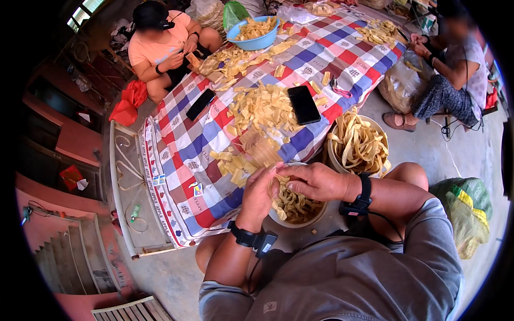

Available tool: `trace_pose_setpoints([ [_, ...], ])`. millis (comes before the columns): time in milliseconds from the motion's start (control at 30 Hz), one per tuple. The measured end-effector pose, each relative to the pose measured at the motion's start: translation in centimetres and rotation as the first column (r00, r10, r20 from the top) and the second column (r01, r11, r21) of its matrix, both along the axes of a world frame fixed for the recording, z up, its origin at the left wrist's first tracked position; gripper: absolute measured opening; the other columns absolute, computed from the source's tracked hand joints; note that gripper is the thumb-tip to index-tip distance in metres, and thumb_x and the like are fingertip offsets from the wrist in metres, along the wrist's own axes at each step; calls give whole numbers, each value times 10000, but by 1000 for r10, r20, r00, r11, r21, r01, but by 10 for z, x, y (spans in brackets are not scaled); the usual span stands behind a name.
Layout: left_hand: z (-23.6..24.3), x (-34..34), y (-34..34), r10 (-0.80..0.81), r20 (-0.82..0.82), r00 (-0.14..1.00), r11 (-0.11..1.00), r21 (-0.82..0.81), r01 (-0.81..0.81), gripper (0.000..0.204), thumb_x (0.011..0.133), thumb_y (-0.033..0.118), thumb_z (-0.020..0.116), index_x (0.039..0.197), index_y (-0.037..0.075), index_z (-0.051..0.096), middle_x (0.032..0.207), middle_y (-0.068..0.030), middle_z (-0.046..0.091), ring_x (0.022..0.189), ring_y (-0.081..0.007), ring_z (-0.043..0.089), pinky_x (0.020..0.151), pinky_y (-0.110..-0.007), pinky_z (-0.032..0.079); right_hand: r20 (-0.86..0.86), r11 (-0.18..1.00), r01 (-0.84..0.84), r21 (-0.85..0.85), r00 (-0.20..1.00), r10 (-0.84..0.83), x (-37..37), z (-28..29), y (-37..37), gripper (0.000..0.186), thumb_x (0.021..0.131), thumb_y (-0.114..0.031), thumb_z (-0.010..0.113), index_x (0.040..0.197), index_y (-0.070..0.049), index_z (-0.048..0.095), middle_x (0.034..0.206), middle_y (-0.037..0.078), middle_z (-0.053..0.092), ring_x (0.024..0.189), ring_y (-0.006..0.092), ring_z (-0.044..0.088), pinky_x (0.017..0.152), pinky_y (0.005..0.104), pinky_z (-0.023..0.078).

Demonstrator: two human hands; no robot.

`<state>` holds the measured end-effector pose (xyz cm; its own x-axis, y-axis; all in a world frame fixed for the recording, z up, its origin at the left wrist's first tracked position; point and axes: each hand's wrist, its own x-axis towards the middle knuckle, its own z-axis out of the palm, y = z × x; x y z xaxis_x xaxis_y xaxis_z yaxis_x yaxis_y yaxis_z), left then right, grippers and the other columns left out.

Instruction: The person peels and sorts flat dried plant material by hand, placing selected pieces into a bowl and moving others into a larger basket.

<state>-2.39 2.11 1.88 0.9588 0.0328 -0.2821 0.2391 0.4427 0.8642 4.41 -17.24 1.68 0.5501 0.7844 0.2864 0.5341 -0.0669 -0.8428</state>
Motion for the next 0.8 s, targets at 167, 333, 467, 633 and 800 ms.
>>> trace_pose_setpoints([
  [167,-1,0,1,-19,44,999,996,-86,23,273,954,158,548,1133,-3,676,1264,-132,628,935,-136,613,752,-260,472,-554,992,77,99,832,-9,5,-7,3,229,988,-137,577,1185,-30,627,1151,93,686,994,131,640,845,304,515],
  [333,-8,1,-6,-82,167,982,995,-49,92,287,932,141,528,1106,-28,682,1412,-190,509,1300,-256,483,1098,-366,342,-689,988,12,154,718,99,5,-21,14,281,972,-82,591,1238,7,604,1121,14,628,1048,100,565,948,268,455],
  [467,-5,-1,-8,-133,167,977,991,8,133,285,917,153,534,1060,-33,696,1432,-200,491,1338,-272,446,1149,-380,280,-681,978,10,206,720,136,5,-21,15,255,983,-111,590,1217,-11,615,1129,12,610,1056,100,547,941,271,448],
  [633,-5,-1,-4,-176,181,968,983,87,162,289,936,161,525,1057,-30,704,1483,-182,430,1382,-242,383,1141,-371,255,-544,983,63,170,838,40,1,-39,21,206,1004,-154,571,1167,-42,631,1097,3,598,1027,88,530,899,267,452],
  [800,-7,0,4,-197,161,967,978,102,182,276,951,160,522,1053,-22,703,1466,-164,442,1303,-210,449,1093,-350,320,-666,993,100,62,746,-33,1,-35,18,202,1030,-193,509,1103,-23,591,965,27,614,893,100,570,787,245,477],
])
